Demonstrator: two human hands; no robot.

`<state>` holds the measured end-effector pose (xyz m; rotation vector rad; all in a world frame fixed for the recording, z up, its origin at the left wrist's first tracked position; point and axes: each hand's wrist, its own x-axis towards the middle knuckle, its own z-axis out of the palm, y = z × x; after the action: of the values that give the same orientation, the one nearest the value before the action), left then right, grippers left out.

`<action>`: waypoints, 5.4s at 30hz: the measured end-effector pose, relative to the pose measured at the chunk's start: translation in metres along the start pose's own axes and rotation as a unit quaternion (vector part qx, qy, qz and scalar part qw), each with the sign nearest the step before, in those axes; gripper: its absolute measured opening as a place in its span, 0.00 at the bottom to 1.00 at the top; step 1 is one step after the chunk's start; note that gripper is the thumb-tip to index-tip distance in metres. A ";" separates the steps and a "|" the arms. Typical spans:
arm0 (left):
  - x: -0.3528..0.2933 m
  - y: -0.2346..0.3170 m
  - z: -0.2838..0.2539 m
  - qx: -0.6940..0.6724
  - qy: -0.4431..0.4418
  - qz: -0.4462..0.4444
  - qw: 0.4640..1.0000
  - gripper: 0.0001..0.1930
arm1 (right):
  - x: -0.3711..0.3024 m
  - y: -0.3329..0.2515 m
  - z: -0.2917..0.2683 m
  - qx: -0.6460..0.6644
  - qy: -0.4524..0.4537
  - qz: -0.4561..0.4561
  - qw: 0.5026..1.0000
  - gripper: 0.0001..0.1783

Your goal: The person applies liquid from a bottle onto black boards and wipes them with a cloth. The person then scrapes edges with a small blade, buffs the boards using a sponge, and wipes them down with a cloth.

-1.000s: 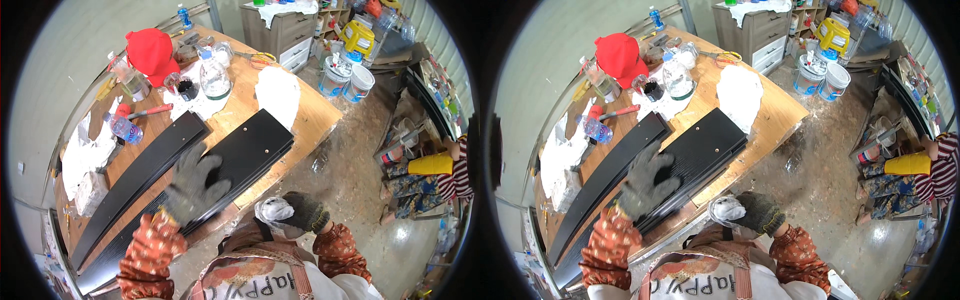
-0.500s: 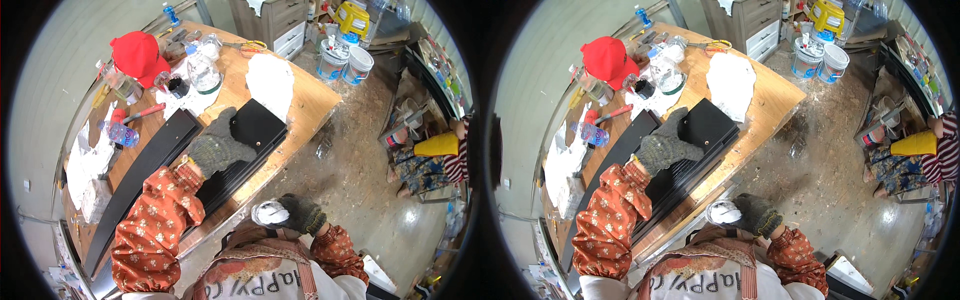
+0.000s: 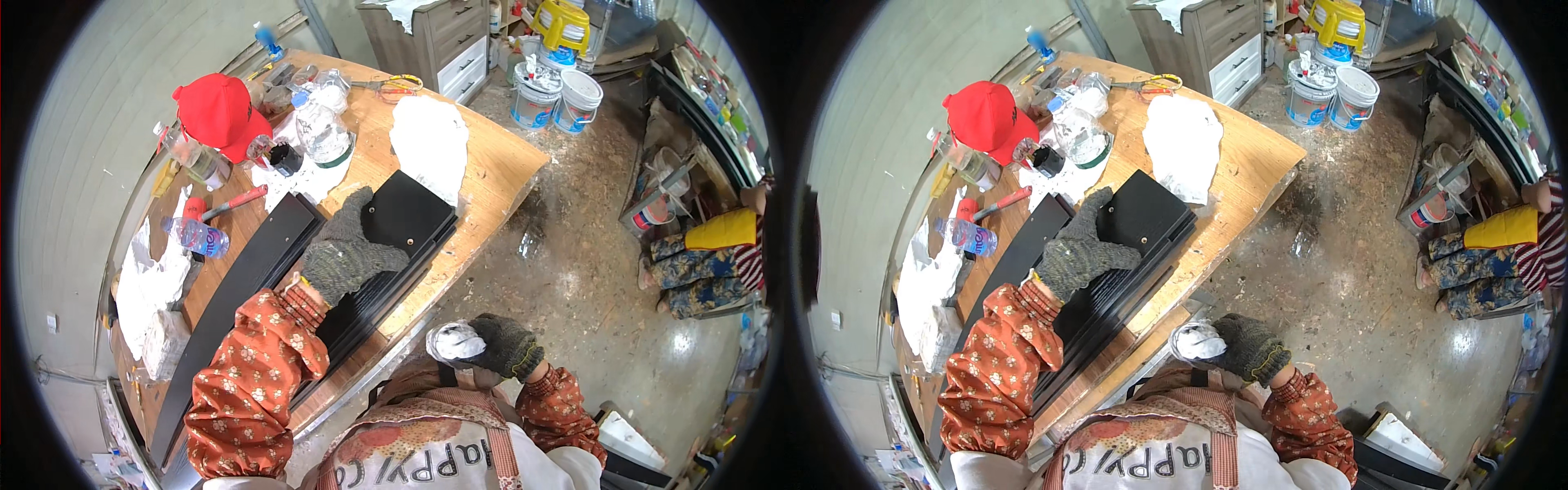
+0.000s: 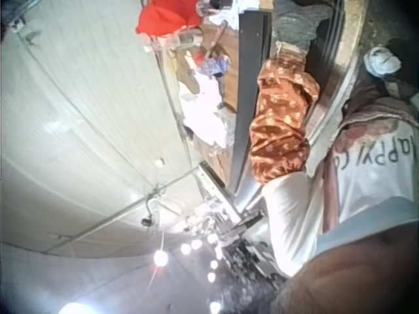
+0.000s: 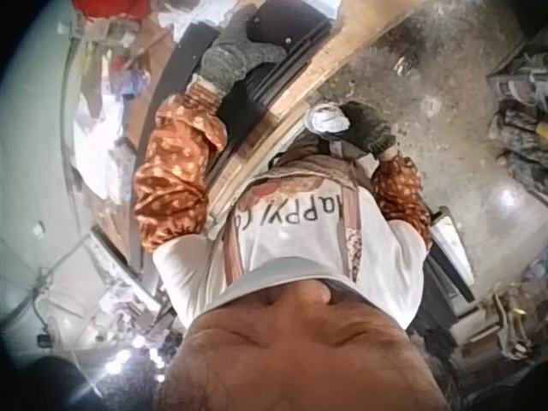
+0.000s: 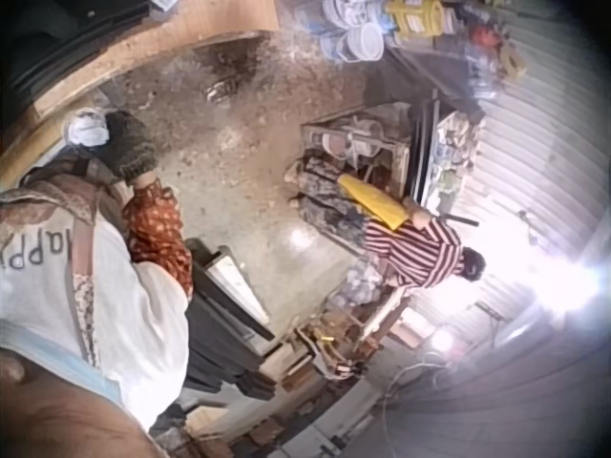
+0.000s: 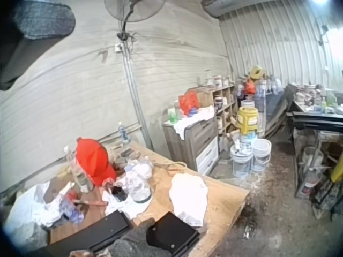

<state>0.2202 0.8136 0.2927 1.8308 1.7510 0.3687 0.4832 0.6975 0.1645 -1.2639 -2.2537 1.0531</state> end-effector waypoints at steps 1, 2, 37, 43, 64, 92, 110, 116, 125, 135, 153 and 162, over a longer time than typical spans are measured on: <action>0.002 0.004 0.002 0.003 -0.007 -0.015 1.000 0.56 | 0.000 0.000 -0.001 0.000 0.002 0.001 1.000 0.26; 0.002 0.007 0.000 0.003 -0.008 -0.012 1.000 0.56 | 0.001 -0.001 -0.002 0.000 -0.012 0.010 1.000 0.26; -0.177 -0.136 -0.052 -0.168 0.363 -0.002 0.917 0.19 | 0.034 0.025 -0.106 0.407 0.335 0.019 0.849 0.38; -0.328 -0.228 -0.026 0.174 0.538 -0.227 0.793 0.19 | 0.142 -0.056 -0.145 -0.081 0.167 -0.196 0.963 0.36; -0.349 -0.179 -0.011 -0.186 0.691 -0.030 0.698 0.19 | 0.173 -0.336 0.175 -0.316 -0.202 -0.582 0.721 0.44; -0.508 -0.299 -0.091 0.303 0.336 -0.061 0.890 0.37 | 0.135 -0.369 0.229 -0.089 -0.092 -0.409 0.904 0.35; -0.685 -0.409 -0.081 0.154 0.580 -0.425 0.678 0.22 | 0.148 -0.366 0.221 -0.181 -0.029 -0.444 0.877 0.19; -0.685 -0.400 -0.093 0.168 0.686 -0.365 0.606 0.26 | 0.142 -0.366 0.211 -0.219 -0.024 -0.442 0.870 0.26; -0.545 -0.388 -0.065 0.308 0.570 -0.288 0.705 0.22 | 0.362 -0.273 0.078 -0.368 -0.141 -0.018 0.919 0.40; -0.543 -0.365 -0.110 -0.139 0.503 -0.372 0.768 0.27 | 0.402 -0.257 0.110 -0.340 -0.161 0.049 0.925 0.39; -0.478 -0.332 -0.103 -0.186 0.548 -0.237 0.781 0.35 | 0.428 -0.246 0.128 -0.267 -0.274 0.019 0.924 0.26; -0.480 -0.331 -0.092 -0.092 0.551 -0.225 0.799 0.31 | 0.423 -0.242 0.135 -0.302 -0.251 -0.046 0.918 0.19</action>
<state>-0.1523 0.3562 0.2653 0.9576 2.6491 1.5547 0.0318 0.9150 0.2333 -1.1634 -3.1744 0.7156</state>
